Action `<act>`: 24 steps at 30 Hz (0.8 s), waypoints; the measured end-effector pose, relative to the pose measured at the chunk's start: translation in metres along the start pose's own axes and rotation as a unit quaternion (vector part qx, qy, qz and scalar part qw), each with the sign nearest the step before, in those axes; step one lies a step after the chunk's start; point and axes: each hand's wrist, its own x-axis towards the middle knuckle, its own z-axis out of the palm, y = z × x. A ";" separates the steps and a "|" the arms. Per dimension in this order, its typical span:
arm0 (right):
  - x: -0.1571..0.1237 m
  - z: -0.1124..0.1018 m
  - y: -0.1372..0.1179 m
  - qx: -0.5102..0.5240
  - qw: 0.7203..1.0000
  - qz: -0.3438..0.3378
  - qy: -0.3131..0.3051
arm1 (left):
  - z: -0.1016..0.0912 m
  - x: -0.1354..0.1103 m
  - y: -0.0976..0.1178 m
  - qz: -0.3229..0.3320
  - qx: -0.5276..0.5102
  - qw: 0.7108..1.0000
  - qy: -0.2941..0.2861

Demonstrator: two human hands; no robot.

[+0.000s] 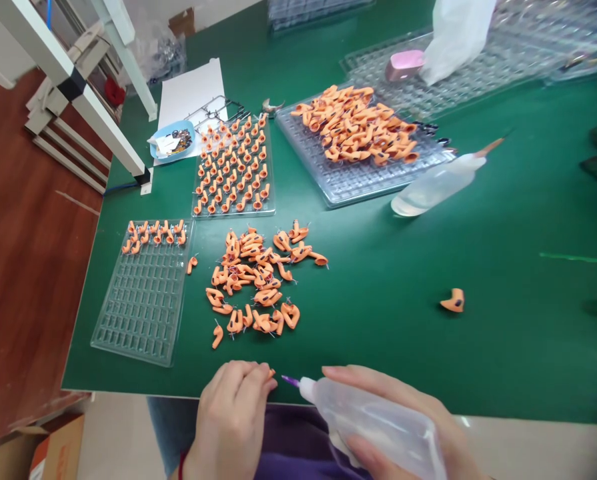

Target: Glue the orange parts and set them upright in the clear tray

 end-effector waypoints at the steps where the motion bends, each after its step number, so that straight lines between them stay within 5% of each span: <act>1: 0.000 0.000 0.000 -0.001 1.000 -0.001 -0.002 | 0.000 0.000 0.000 -0.001 -0.001 1.000 -0.001; 11: 0.001 -0.006 0.009 -0.021 0.998 -0.060 -0.017 | 0.000 0.000 -0.001 -0.004 -0.007 1.000 0.002; 24: -0.002 -0.004 0.010 0.013 0.999 -0.020 -0.033 | -0.002 0.001 -0.001 -0.007 -0.022 1.000 -0.007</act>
